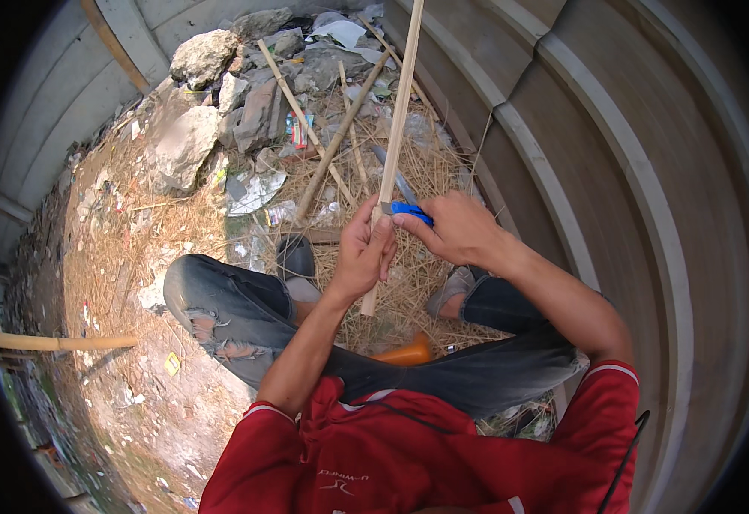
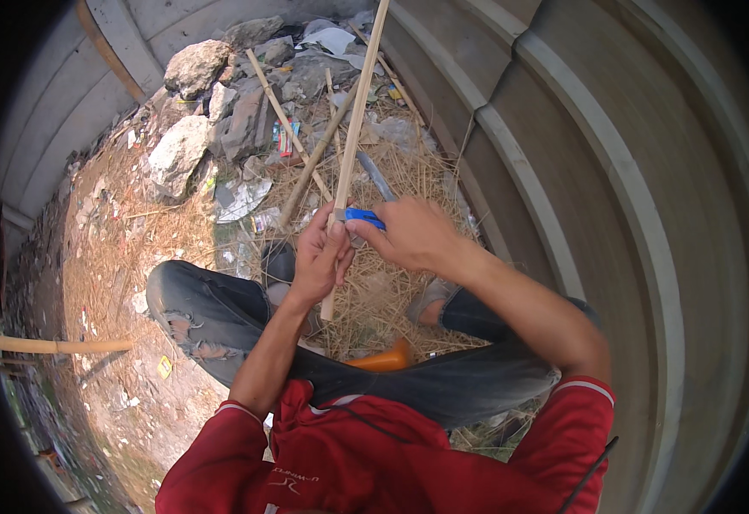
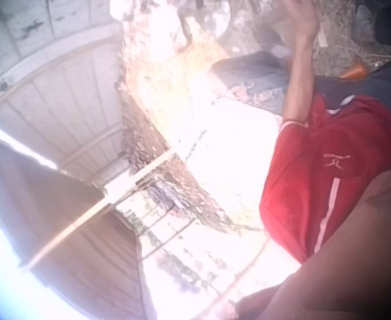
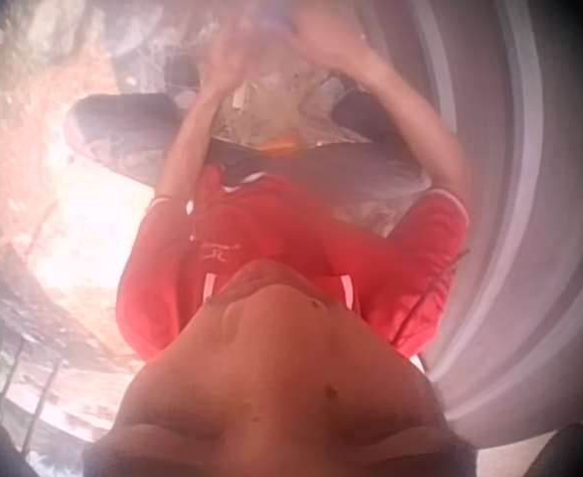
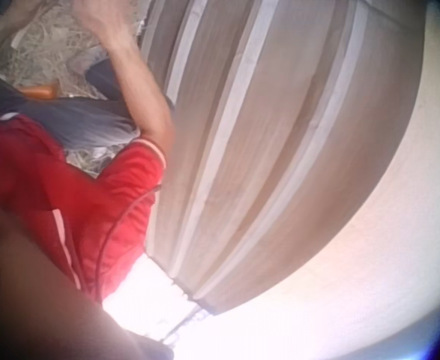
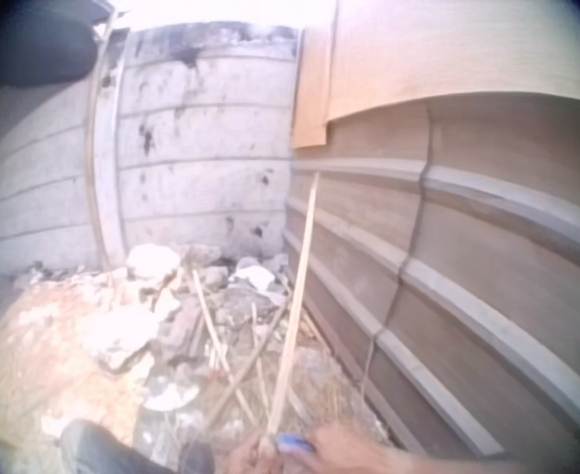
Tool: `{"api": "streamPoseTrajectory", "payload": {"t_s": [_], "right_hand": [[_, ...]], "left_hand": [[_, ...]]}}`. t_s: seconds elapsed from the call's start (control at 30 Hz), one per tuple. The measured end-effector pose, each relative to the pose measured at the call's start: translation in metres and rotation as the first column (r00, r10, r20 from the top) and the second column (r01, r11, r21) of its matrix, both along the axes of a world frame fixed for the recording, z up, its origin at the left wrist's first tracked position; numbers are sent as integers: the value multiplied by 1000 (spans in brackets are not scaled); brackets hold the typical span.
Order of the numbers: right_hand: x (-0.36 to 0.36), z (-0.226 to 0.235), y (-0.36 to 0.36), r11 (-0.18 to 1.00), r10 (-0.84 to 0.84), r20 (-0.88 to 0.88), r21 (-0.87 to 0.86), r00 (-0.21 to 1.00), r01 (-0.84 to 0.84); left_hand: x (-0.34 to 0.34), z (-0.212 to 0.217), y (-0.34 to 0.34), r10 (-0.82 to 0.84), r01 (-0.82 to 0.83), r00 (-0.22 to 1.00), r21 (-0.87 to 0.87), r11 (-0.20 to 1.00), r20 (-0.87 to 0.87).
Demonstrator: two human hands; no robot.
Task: The person sits on the ground and uses a blue utility knife to shave the surface of a long bamboo stick. They hold the stick with their left hand and scrape along its length with the knife in their right hand, removing thin strips of bamboo.
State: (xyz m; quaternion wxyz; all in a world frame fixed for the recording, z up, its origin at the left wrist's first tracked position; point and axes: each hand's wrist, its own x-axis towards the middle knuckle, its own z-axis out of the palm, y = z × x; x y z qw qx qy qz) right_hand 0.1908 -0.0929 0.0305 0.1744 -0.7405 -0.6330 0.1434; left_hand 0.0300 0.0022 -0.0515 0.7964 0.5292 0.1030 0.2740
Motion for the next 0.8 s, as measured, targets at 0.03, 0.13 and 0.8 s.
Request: {"api": "streamPoseTrajectory", "payload": {"t_s": [0.03, 0.13, 0.8], "right_hand": [[3, 0, 5, 1000, 23, 58, 0, 998, -23], [9, -1, 16, 996, 78, 143, 30, 987, -83], [177, 48, 109, 884, -462, 246, 207, 852, 419]], "left_hand": [[0, 1, 0, 13, -13, 1000, -18, 1000, -7], [-3, 1, 1, 39, -40, 999, -56, 998, -14], [-96, -18, -89, -121, 78, 986, -320, 944, -118]]}}
